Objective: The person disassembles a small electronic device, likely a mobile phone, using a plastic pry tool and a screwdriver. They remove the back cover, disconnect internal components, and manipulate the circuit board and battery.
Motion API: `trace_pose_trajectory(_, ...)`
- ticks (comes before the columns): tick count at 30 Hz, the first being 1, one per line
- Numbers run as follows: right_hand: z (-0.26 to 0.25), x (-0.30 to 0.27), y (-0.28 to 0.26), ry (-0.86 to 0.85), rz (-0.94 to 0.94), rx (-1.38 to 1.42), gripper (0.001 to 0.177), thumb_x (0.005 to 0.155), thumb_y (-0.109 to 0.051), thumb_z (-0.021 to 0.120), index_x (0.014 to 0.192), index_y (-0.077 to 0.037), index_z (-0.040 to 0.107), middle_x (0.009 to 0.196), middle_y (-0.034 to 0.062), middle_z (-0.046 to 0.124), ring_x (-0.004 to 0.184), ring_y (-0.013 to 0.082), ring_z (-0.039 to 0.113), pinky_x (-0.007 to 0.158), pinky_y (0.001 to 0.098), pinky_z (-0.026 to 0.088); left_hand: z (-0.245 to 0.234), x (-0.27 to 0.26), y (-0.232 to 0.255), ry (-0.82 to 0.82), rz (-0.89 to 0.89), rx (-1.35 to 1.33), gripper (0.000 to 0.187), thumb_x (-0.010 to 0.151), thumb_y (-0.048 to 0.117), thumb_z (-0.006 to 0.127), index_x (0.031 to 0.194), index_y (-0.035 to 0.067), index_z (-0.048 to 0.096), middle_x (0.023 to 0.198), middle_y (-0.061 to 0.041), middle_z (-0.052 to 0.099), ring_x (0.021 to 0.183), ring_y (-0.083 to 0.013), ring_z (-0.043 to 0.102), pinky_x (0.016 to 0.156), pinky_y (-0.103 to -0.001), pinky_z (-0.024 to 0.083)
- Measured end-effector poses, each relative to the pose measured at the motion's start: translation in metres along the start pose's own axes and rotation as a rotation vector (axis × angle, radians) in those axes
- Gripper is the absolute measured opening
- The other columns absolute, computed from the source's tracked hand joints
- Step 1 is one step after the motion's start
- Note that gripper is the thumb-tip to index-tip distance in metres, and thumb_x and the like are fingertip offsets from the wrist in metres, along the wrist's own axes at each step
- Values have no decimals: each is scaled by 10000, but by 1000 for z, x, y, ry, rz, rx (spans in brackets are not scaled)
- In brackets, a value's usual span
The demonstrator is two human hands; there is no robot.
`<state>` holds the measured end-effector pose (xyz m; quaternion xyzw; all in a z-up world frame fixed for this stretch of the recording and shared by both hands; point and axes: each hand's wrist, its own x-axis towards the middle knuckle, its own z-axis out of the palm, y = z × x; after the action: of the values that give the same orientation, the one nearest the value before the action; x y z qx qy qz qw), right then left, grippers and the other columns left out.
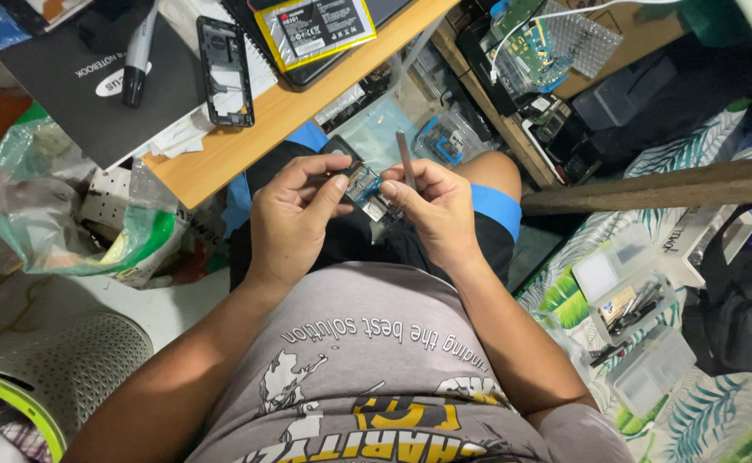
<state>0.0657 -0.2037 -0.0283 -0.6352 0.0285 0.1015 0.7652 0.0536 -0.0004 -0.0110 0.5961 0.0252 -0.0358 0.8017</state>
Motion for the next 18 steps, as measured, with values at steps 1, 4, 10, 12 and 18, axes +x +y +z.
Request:
trace_pose_trajectory(1, -1, 0, 0, 10, 7, 0, 156, 934, -123, 775, 1040, -23, 719, 839, -38, 679, 622, -5, 486, 531, 171, 326, 1, 1, 0, 3, -3, 3, 205, 1010, 38, 643, 1204, -22, 677, 1113, -83, 731, 936, -97, 725, 784, -265, 649)
trace_pose_trajectory(4, -4, 6, 0, 39, 26, 76, 182, 1000, -192, 737, 1030, -12, 735, 817, -37, 672, 603, -1, 460, 534, 183, 326, 3, 6, -1, 4, 7, 13, 193, 1011, 36, 649, 1190, -28, 685, 1074, -87, 743, 921, -96, 726, 791, -267, 657)
trace_pose_trajectory(10, -9, 17, 3, 63, 66, 149, 221, 997, -267, 695, 964, -50, 726, 698, -69, 562, 533, 6, 389, 468, 193, 267, 4, 18, 2, 0, 60, 96, 201, 989, 19, 684, 1179, -48, 680, 1018, -91, 765, 843, -104, 728, 765, -231, 604)
trace_pose_trajectory(12, -10, 19, 5, 52, 53, 200, 236, 1021, -245, 708, 865, -88, 625, 673, -66, 514, 513, 20, 372, 451, 205, 263, 3, 21, 4, 2, 75, 138, 206, 982, 18, 677, 1179, -45, 674, 998, -81, 776, 846, -103, 748, 761, -219, 600)
trace_pose_trajectory(18, -15, 20, 13, 123, 237, 378, 342, 1027, -287, 613, 756, -93, 539, 728, 49, 587, 465, 82, 399, 401, 225, 276, 1, 33, -1, 30, 42, 6, 199, 999, 6, 645, 1188, -44, 678, 1084, -90, 739, 887, -101, 737, 813, -247, 641)
